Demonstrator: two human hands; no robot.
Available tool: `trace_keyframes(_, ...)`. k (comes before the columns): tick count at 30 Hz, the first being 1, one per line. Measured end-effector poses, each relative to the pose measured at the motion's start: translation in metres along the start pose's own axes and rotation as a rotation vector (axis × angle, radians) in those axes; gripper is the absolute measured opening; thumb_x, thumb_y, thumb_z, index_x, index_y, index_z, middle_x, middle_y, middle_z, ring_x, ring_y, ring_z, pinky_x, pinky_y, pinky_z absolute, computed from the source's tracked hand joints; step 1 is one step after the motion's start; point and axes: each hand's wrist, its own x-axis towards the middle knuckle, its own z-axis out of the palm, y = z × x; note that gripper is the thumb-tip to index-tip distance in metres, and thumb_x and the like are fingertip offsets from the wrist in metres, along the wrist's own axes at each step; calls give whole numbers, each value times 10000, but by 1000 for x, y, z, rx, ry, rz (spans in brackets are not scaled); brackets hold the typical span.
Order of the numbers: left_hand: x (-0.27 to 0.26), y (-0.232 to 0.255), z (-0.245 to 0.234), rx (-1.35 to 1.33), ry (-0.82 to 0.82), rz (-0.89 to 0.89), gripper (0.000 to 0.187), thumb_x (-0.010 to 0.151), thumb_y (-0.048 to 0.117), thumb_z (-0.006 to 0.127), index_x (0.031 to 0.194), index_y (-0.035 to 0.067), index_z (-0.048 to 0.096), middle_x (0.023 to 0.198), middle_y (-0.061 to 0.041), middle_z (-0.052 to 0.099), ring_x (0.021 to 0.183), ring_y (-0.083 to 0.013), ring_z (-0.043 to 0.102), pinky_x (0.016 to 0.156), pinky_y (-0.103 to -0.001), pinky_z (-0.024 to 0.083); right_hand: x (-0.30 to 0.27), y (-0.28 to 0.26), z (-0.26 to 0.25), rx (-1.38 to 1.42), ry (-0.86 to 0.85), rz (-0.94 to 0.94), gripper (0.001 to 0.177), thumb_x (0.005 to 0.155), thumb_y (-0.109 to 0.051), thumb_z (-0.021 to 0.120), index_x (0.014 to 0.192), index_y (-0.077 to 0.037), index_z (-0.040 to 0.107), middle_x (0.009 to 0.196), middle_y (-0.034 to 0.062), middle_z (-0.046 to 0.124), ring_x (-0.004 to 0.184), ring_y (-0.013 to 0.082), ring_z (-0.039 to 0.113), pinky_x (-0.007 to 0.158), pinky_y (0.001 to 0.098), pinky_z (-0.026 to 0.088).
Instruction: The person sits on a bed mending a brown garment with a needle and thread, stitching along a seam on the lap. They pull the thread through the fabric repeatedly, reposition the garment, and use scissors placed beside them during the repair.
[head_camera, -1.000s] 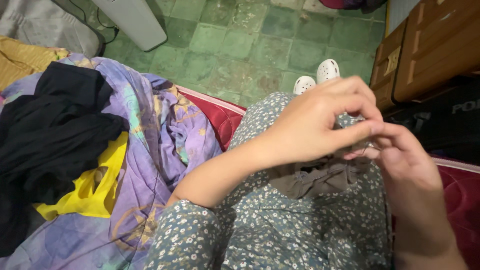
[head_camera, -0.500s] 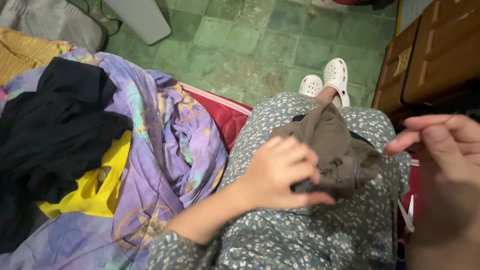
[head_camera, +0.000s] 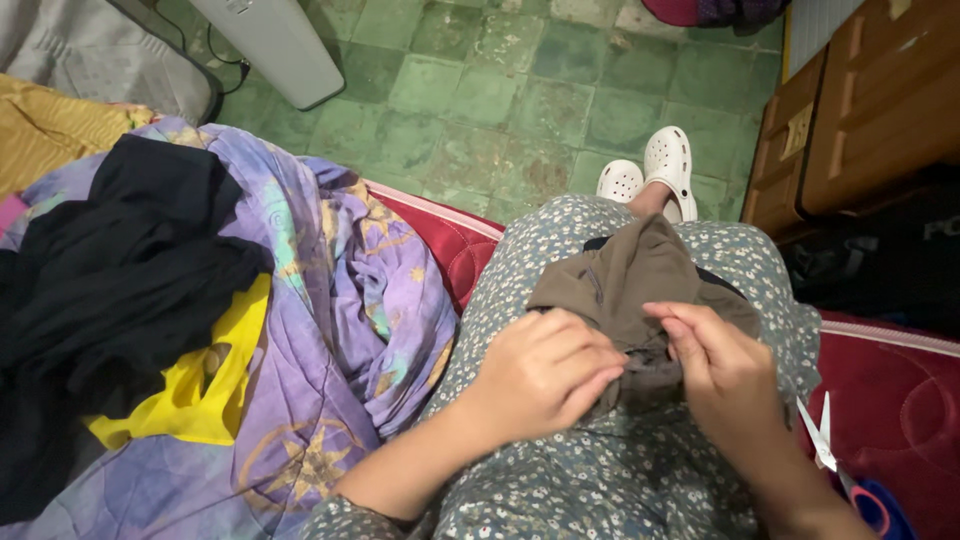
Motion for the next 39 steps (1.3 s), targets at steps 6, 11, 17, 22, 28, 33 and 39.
trace_keyframes(6,1,-15,-4,-431,-97,-185,74,1018,127,640,951,97,642,1016,6,710,976,-202,665,895,-306,528,-1,3,1,25,20,-152,147,1003,-99,626,1101,-61,730,926,114,746,732,195,729,647,304,533)
trace_keyframes(11,21,-17,-9,-617,-286,-423,209,939,267,708,814,117,637,723,-1,613,674,-174,618,636,-303,459,4,3,-5,68,-43,-106,177,1010,-84,602,1132,-58,728,828,98,723,692,170,700,626,295,528)
trace_keyframes(17,55,-7,-13,-232,-103,134,372,891,313,828,695,115,582,711,-16,538,709,-219,562,652,-367,433,21,25,-52,400,17,-98,224,1180,-98,498,1145,26,681,950,138,653,842,183,636,818,301,541)
trace_keyframes(22,66,-11,1,-389,-70,272,258,965,347,745,877,124,648,982,-20,615,875,-219,612,779,-324,498,56,39,-109,777,54,-86,344,1317,-270,319,1246,1,519,939,134,583,863,254,683,775,389,608)
trace_keyframes(28,58,-20,44,-917,7,-140,463,1096,487,477,1295,81,575,1293,-21,585,1145,-111,592,1028,-275,481,94,38,-128,909,-68,-149,376,1320,-287,245,1300,2,485,911,157,554,952,314,685,850,412,618)
trace_keyframes(33,41,-39,63,-1231,-300,-288,335,1138,302,515,1251,22,659,1226,-67,692,1190,-162,636,1100,-324,490,116,29,-121,865,-66,-203,400,1308,-284,252,1264,26,502,940,175,573,1022,330,677,904,400,572)
trace_keyframes(39,30,-45,67,-1198,-247,-224,147,1102,127,644,1078,-12,686,1115,-57,707,1098,-143,667,1011,-294,532,119,14,-105,858,28,-167,307,1273,-241,322,1232,-1,510,1103,141,623,1056,276,671,905,389,624)
